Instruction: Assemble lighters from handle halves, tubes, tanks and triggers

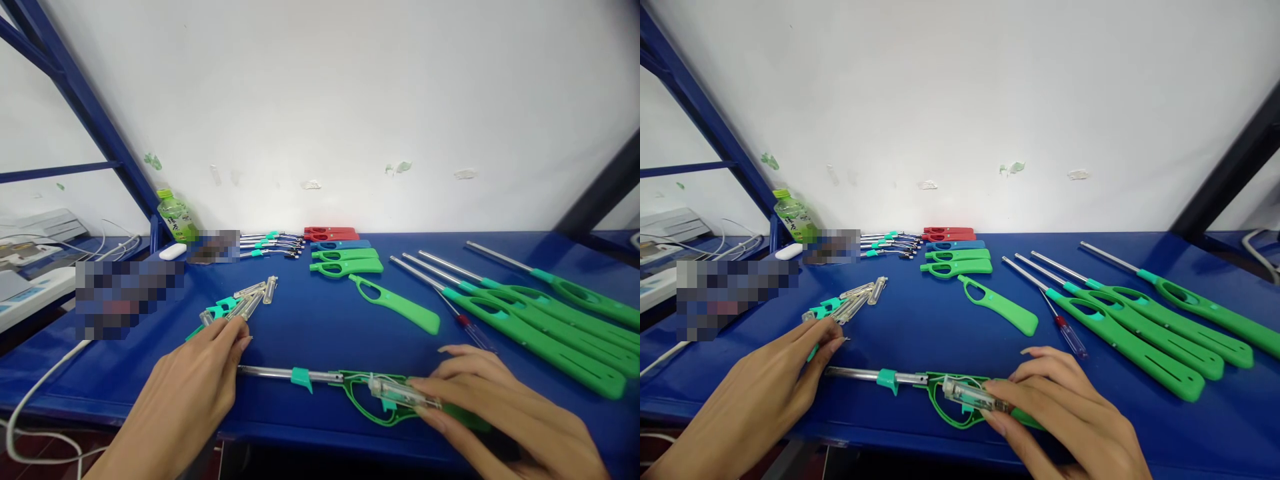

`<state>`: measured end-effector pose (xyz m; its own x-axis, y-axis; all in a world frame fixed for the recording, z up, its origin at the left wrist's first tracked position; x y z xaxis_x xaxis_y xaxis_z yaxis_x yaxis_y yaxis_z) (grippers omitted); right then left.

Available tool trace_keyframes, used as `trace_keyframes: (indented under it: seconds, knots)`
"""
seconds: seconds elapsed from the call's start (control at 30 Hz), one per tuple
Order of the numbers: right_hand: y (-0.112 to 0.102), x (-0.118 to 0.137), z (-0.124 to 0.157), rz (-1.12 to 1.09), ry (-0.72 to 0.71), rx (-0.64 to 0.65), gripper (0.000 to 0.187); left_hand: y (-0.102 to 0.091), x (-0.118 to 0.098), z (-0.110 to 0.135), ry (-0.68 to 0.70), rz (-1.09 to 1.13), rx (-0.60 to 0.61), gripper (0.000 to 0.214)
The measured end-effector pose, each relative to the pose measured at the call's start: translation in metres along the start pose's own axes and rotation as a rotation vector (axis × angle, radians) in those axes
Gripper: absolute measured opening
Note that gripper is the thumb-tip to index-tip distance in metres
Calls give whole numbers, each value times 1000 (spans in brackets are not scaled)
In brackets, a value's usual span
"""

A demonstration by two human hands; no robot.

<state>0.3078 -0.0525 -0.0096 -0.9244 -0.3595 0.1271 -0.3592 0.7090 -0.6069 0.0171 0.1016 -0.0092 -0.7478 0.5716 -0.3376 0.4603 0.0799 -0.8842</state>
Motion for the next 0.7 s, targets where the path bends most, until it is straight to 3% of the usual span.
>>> trace_keyframes:
  seconds: [0.13, 0.27, 0.4, 0.57, 0.7]
  knots:
    - [-3, 0, -6, 1, 35, -10, 11, -6, -20, 1, 109, 102, -61, 30]
    - [-4, 1, -12, -25, 57, -18, 6, -3, -39, 13, 168, 225, 6, 22]
    - [-3, 0, -11, -45, 87, 3, 4, 6, -42, 24, 118, 402, 63, 24]
    - [-3, -3, -6, -61, 109, -10, 6, 25, -50, 18, 93, 646, 150, 30]
    - [-2, -9, 1, -6, 157, 7, 32, 29, -50, 7, -75, 846, 81, 18]
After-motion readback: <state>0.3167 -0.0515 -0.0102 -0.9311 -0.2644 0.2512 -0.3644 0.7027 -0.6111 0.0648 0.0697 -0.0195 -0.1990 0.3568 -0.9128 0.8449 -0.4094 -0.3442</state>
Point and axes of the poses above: each hand's wrist, its own z-axis away from the middle knuckle, its own y-axis out of the palm, x = y × z, the point moved 8 cm from there along -z, towards the middle knuckle, and after that the axes turned 14 degrees about z, right-handed, at the moved point
